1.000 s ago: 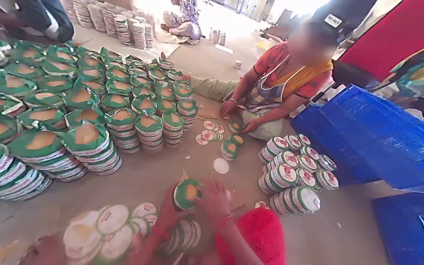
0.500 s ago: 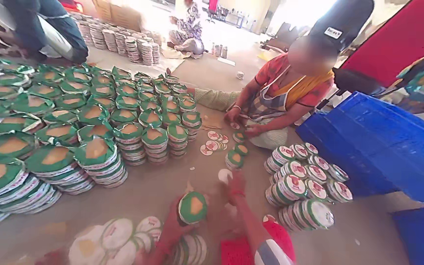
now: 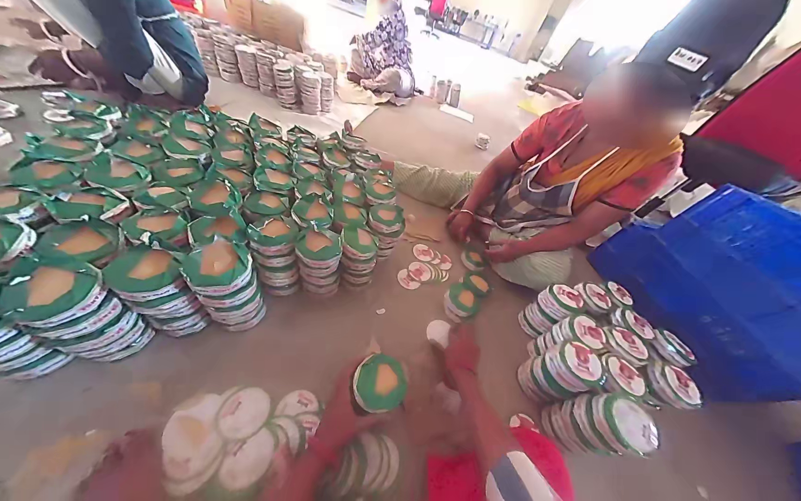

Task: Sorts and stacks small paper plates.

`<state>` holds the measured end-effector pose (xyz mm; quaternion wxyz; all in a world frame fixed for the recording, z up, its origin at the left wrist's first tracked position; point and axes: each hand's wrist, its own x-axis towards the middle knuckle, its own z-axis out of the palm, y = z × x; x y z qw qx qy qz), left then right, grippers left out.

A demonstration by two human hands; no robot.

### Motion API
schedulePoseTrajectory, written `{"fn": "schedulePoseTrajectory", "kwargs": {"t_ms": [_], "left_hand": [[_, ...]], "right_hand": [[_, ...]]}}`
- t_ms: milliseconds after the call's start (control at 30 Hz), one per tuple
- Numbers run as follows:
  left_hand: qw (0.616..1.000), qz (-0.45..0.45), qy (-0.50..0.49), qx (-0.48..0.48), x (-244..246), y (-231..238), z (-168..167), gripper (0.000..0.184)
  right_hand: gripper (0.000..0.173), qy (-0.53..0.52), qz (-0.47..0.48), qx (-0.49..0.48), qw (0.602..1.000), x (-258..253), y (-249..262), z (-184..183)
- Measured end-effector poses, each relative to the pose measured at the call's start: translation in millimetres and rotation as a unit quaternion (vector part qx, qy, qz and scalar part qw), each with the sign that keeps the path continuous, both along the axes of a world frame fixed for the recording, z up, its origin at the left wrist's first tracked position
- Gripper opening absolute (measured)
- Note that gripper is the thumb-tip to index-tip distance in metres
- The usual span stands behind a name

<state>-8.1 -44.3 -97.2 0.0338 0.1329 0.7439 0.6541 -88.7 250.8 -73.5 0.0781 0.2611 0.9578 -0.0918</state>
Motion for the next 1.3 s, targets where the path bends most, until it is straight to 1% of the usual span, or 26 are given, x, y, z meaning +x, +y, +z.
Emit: {"fn": "schedulePoseTrajectory", "kwargs": {"t_ms": [33, 200, 333, 367, 400, 433, 467, 500, 533, 600, 633, 667, 733, 800, 833, 933, 1033, 1067, 1100, 1167, 1200, 1233, 1300], "left_hand": [[1.000, 0.000, -0.003, -0.002, 0, 0, 0, 0.122], [1.000, 0.002, -0.001, -0.001, -1, 1, 0, 0.120], [1.000, 0.000, 0.005, 0.007, -2, -1, -4, 0.120], [1.000, 0.000, 0.005, 0.010, -2, -1, -5, 0.120], [1.000, 0.001, 0.007, 0.013, -2, -1, -5, 0.120], [1.000, 0.001, 0.010, 0.016, -3, -1, -5, 0.120], [1.000, 0.001, 0.015, 0.017, -3, -1, -5, 0.120], [1.000, 0.000, 0.016, 0.018, -2, -1, -4, 0.120], [1.000, -0.001, 0.009, 0.016, -2, 0, -2, 0.120], [1.000, -0.005, -0.007, 0.004, 0, 0, 2, 0.120], [1.000, -0.003, 0.001, 0.001, -1, -1, 3, 0.120], [1.000, -0.002, 0.010, 0.003, -1, -1, 3, 0.119], [1.000, -0.006, 0.011, 0.009, 0, -1, 4, 0.119], [1.000, -0.018, 0.002, 0.025, 1, -2, 4, 0.120], [0.999, -0.031, -0.003, 0.031, 1, -3, 4, 0.123], [0.996, -0.090, -0.006, 0.027, -5, -13, 10, 0.139], [0.985, -0.161, -0.062, 0.016, -13, -28, 36, 0.140], [0.982, -0.165, -0.086, 0.022, -15, -30, 44, 0.135], [0.981, -0.159, -0.108, 0.028, -18, -31, 50, 0.124], [0.982, -0.121, -0.143, 0.039, -21, -26, 55, 0.091], [0.982, -0.099, -0.153, 0.038, -22, -23, 56, 0.079], [0.984, -0.082, -0.157, 0.033, -23, -20, 57, 0.071], [0.985, -0.062, -0.156, 0.027, -23, -15, 54, 0.065]], "right_hand": [[0.078, -0.015, 0.008, 0.004, 1.000, -1, -1, 0], [0.051, -0.005, 0.069, 0.007, 0.998, -5, -9, 8], [0.038, 0.022, 0.054, -0.008, 0.998, -5, -5, 10], [0.037, 0.023, 0.041, -0.014, 0.999, -6, -5, 14], [0.039, 0.034, 0.024, -0.040, 0.998, -7, -9, 21], [0.041, 0.055, 0.007, -0.094, 0.994, -7, -13, 30], [0.043, 0.089, -0.010, -0.178, 0.980, -6, -22, 42], [0.042, 0.126, -0.026, -0.273, 0.953, 0, -33, 56], [0.040, 0.138, -0.041, -0.371, 0.918, 8, -48, 72], [0.042, 0.089, -0.045, -0.527, 0.844, 27, -72, 97], [0.044, 0.058, -0.028, -0.568, 0.821, 38, -84, 108], [0.045, 0.030, -0.001, -0.583, 0.812, 47, -95, 120], [0.044, -0.009, 0.074, -0.576, 0.814, 60, -109, 133], [0.036, -0.028, 0.147, -0.543, 0.826, 63, -117, 129], [0.034, -0.034, 0.175, -0.513, 0.840, 62, -119, 124], [0.043, -0.054, 0.205, -0.416, 0.884, 60, -120, 116], [0.045, -0.055, 0.235, -0.320, 0.916, 60, -118, 114], [0.047, -0.053, 0.248, -0.290, 0.923, 60, -118, 117], [0.048, -0.055, 0.261, -0.263, 0.927, 60, -118, 120], [0.050, -0.068, 0.279, -0.228, 0.930, 62, -120, 125], [0.049, -0.075, 0.281, -0.220, 0.931, 62, -121, 127], [0.049, -0.081, 0.280, -0.216, 0.932, 62, -122, 127], [0.049, -0.077, 0.272, -0.212, 0.936, 62, -123, 125]]}}
